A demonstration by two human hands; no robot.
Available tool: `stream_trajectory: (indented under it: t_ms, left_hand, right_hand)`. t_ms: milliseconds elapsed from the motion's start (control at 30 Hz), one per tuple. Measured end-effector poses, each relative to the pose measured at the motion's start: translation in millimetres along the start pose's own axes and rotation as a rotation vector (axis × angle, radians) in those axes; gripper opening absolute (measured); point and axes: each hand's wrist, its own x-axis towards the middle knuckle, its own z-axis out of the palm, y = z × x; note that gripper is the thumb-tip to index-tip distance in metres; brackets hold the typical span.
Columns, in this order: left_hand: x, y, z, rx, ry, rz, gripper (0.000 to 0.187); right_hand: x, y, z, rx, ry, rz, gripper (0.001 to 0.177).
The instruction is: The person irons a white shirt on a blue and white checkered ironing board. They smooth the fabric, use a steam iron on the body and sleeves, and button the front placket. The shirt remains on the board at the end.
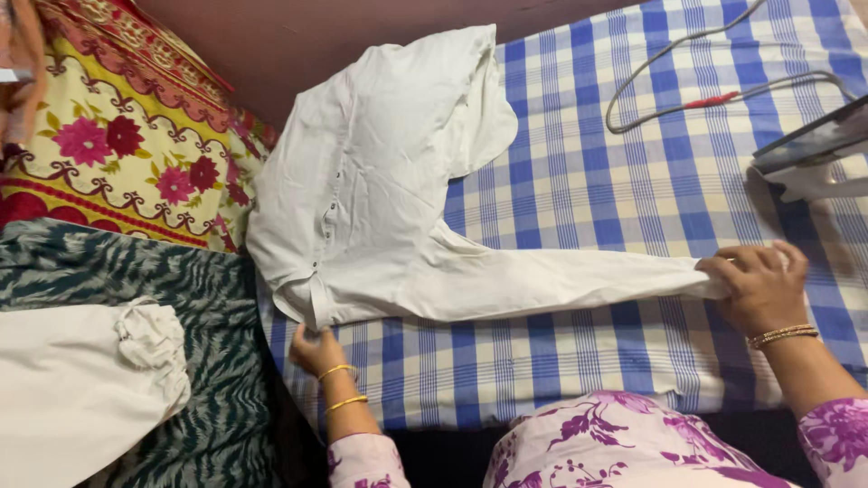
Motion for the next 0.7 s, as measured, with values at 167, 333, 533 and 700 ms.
stream_trajectory:
  t_ms: [167,333,533,700]
  left_hand:
    - [-118,139,31,-0.185,-0.257,0.651,0.035]
    - [-241,291,56,-0.374,-1.062,0.899,0.022]
    - [-312,367,115,-0.098,-1.746,0.679,0.084]
    - [-370,326,142,0.486,-2.418,0.100,0.134]
  right_hand:
    - [-12,-6,-35,0.147,-0.105,-0.078,0.057]
    - [16,-23,-75,0.335,0.045,-0.098,0.040]
    - [16,-46,-99,0.698,0.505,-0.416,0.029]
    - [-12,-36,-99,0.646,0.528,-0.514,0.023]
